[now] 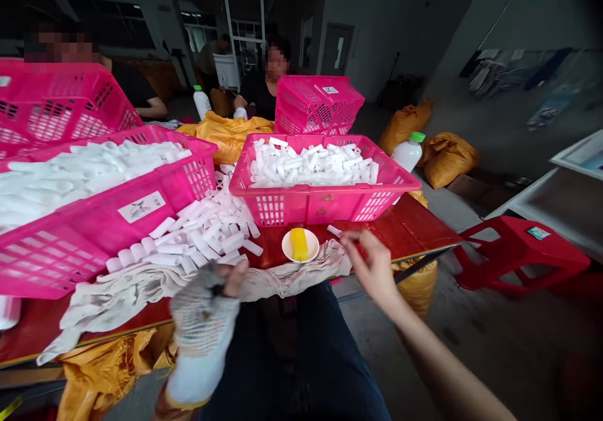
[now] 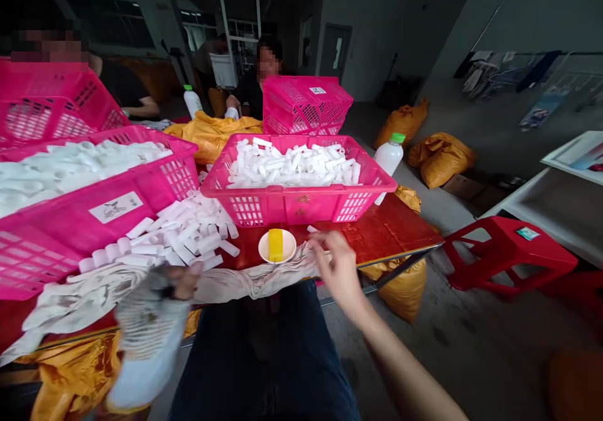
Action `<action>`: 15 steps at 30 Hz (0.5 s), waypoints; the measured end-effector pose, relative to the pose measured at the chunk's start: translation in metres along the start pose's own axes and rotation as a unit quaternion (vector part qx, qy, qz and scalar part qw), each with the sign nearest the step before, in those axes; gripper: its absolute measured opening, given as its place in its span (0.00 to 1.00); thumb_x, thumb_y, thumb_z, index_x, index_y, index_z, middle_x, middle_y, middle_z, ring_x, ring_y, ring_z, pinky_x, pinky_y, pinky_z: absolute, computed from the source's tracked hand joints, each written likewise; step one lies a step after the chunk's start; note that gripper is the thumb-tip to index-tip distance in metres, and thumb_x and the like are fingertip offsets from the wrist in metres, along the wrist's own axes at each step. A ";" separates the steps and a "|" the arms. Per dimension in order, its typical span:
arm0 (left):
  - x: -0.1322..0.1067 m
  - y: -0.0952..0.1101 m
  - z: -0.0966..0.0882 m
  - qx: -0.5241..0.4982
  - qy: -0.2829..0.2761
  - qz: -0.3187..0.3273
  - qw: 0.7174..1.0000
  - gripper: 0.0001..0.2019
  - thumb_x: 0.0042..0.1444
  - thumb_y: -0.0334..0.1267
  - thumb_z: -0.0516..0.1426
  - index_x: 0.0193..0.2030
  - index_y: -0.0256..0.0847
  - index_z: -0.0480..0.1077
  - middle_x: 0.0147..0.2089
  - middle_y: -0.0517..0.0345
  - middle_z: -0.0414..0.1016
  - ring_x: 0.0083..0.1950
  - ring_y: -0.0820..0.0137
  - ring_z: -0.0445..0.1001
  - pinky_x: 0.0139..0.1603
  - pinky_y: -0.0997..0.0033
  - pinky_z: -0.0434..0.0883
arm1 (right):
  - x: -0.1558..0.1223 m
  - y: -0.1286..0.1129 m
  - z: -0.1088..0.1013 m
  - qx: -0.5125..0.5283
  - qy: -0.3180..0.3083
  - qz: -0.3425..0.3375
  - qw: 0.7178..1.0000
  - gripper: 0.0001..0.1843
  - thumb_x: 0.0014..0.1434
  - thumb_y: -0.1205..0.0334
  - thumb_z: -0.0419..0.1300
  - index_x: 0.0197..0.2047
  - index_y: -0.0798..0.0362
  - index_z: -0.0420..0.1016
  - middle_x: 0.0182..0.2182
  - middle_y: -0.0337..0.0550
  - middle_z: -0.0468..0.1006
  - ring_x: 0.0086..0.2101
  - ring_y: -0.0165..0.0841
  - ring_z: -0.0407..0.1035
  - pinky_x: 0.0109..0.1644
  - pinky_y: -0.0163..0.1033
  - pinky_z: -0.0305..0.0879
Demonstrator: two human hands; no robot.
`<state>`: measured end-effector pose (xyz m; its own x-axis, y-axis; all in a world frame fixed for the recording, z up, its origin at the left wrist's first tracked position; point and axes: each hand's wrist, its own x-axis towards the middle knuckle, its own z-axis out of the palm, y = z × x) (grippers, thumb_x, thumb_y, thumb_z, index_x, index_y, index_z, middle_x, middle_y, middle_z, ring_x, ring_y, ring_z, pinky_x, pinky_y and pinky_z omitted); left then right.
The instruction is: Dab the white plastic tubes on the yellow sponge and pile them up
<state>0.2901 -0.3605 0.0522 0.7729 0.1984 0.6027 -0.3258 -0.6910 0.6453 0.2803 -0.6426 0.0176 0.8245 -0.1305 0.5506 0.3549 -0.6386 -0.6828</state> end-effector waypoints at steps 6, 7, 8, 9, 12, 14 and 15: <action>-0.053 -0.014 0.076 0.124 -0.058 0.254 0.957 0.10 0.62 0.43 0.61 0.34 0.40 0.75 0.36 0.51 0.82 0.43 0.56 0.80 0.50 0.54 0.75 | 0.042 0.089 -0.004 -0.159 -0.185 -0.010 0.970 0.22 0.72 0.54 0.51 0.62 0.51 0.73 0.53 0.55 0.78 0.55 0.47 0.71 0.62 0.56 0.66; -0.058 -0.013 0.084 0.142 -0.061 0.243 0.958 0.09 0.62 0.44 0.61 0.37 0.40 0.76 0.39 0.49 0.82 0.45 0.55 0.80 0.51 0.53 0.75 | 0.041 0.096 0.001 -0.172 -0.204 -0.019 0.964 0.22 0.72 0.54 0.51 0.64 0.50 0.72 0.53 0.55 0.78 0.54 0.47 0.71 0.61 0.55 0.67; -0.060 -0.012 0.091 0.153 -0.074 0.229 0.958 0.09 0.62 0.44 0.61 0.38 0.40 0.77 0.41 0.49 0.82 0.44 0.56 0.79 0.50 0.54 0.75 | 0.038 0.101 0.005 -0.184 -0.215 -0.024 0.959 0.22 0.72 0.54 0.51 0.63 0.50 0.73 0.51 0.55 0.77 0.52 0.46 0.71 0.59 0.54 0.68; -0.062 -0.011 0.096 0.157 -0.090 0.216 0.960 0.10 0.62 0.44 0.61 0.38 0.40 0.77 0.40 0.49 0.82 0.43 0.57 0.79 0.48 0.55 0.75 | 0.036 0.105 0.008 -0.196 -0.218 -0.027 0.956 0.22 0.71 0.54 0.51 0.62 0.52 0.74 0.49 0.55 0.77 0.50 0.46 0.72 0.57 0.54 0.69; -0.063 -0.010 0.107 0.176 -0.119 0.193 0.958 0.10 0.63 0.45 0.60 0.37 0.40 0.77 0.38 0.50 0.81 0.40 0.59 0.78 0.44 0.57 0.73 | 0.033 0.112 0.010 -0.207 -0.200 -0.019 0.958 0.19 0.70 0.55 0.53 0.53 0.56 0.78 0.45 0.57 0.77 0.47 0.48 0.72 0.54 0.53 0.70; -0.062 -0.010 0.113 0.203 -0.110 0.195 0.953 0.12 0.63 0.45 0.59 0.35 0.40 0.76 0.35 0.50 0.80 0.36 0.59 0.77 0.40 0.57 0.72 | 0.035 0.110 0.006 -0.179 -0.184 0.007 0.966 0.18 0.69 0.54 0.54 0.52 0.56 0.77 0.45 0.57 0.78 0.46 0.47 0.73 0.52 0.53 0.71; -0.061 -0.010 0.116 0.213 -0.102 0.199 0.951 0.12 0.63 0.45 0.59 0.34 0.40 0.76 0.34 0.51 0.80 0.35 0.59 0.77 0.39 0.57 0.71 | 0.036 0.106 0.003 -0.151 -0.181 0.029 0.971 0.18 0.69 0.53 0.54 0.54 0.55 0.75 0.44 0.55 0.79 0.43 0.46 0.74 0.50 0.51 0.71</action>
<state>0.3092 -0.4463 -0.0458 0.7382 -0.2476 0.6275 -0.3988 -0.9105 0.1098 0.3492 -0.7127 -0.0363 0.9594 0.0677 0.2739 0.2034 -0.8388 -0.5051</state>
